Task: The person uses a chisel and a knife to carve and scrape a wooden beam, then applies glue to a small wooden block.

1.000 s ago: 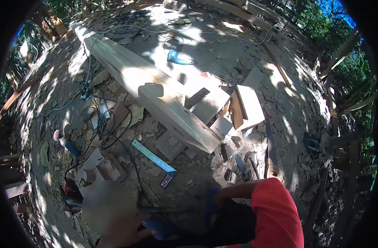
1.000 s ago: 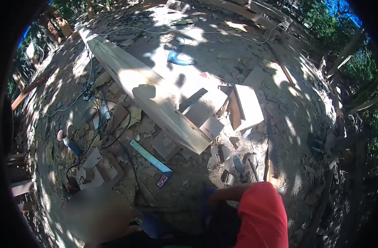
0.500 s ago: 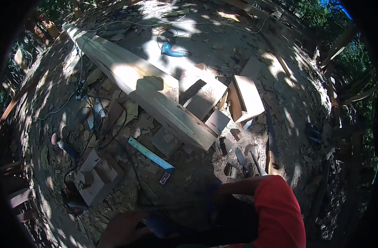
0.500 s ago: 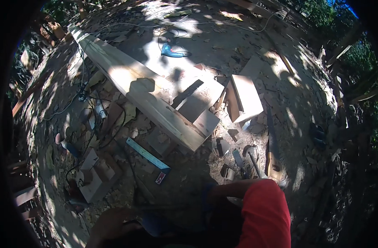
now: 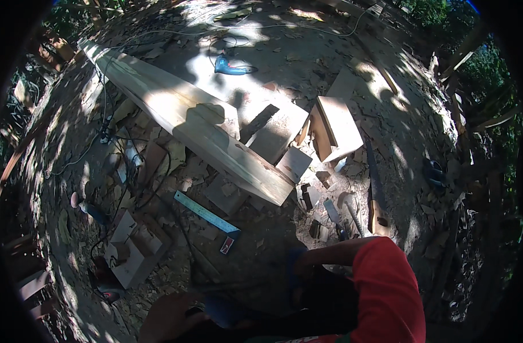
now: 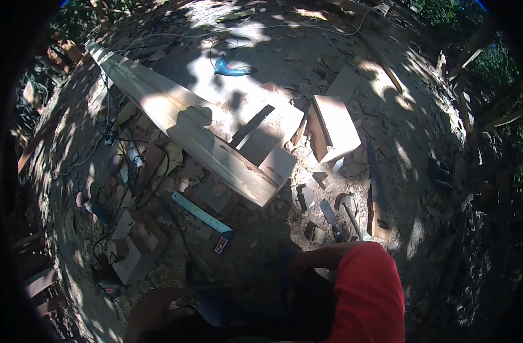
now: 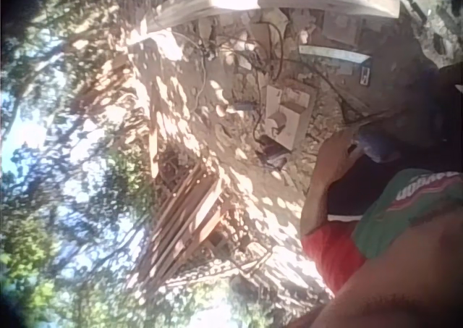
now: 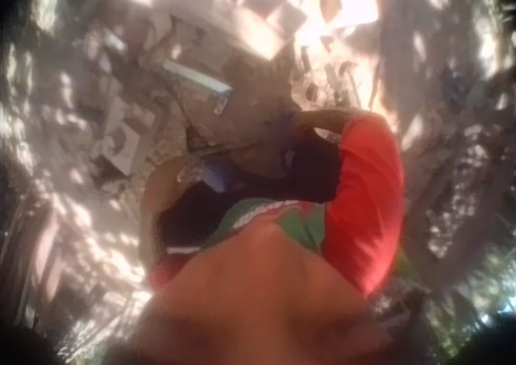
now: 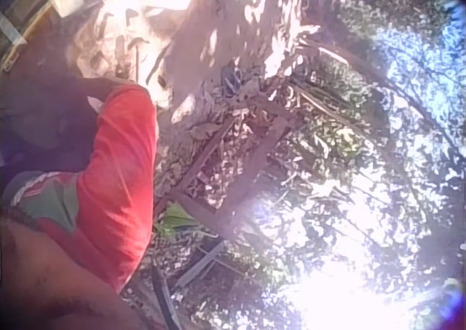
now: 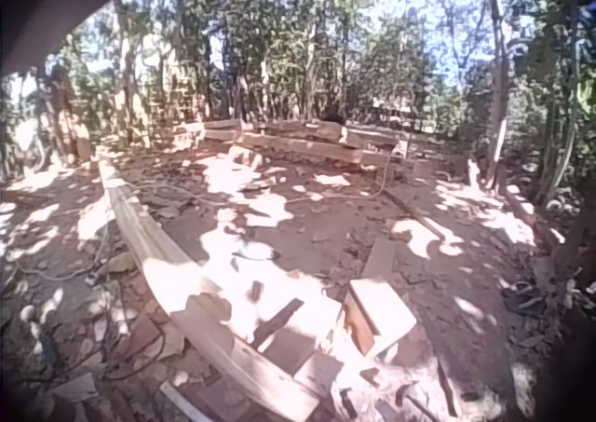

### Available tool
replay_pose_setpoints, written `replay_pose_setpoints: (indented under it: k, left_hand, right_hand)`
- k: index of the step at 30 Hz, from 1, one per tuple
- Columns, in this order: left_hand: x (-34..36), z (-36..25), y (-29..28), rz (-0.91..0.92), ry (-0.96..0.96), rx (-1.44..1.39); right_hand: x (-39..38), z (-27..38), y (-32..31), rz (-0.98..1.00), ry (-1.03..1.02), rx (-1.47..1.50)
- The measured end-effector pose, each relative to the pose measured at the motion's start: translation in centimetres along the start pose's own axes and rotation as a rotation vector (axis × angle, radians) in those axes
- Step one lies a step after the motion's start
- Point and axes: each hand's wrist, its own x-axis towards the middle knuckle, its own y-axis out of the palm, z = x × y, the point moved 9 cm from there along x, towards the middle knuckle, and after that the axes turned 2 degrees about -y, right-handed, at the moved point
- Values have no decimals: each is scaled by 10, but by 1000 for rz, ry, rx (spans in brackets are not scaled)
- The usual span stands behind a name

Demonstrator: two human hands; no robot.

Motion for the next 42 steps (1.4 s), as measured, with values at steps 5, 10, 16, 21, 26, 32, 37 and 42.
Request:
replay_pose_setpoints:
  k: [5, 10, 16, 21, 26, 32, 37, 42]
  left_hand:
    - [-1, 1, 0, -5, 5, 17]
    - [0, 1, -1, -26, 17, 6]
    - [-1, 0, -2, -12, 1, 13]
    - [-2, 1, -2, -27, -14, -5]
    - [-2, 2, -1, -28, -23, -16]
    - [-3, 3, -3, -42, -35, -19]
    - [-3, 2, -2, -48, -17, -2]
    - [-1, 2, -3, -17, -36, -6]
  right_hand:
    - [1, 0, 0, 0, 4, 8]
    - [4, 1, 0, 4, -4, 12]
    - [3, 0, -1, 0, 3, 18]
    - [3, -1, -2, 1, 9, 15]
    - [1, -2, -1, 7, 19, 17]
    - [3, -2, -3, 6, 11, 14]
    - [4, -3, -3, 6, 16, 12]
    - [5, -4, -5, 9, 13, 6]
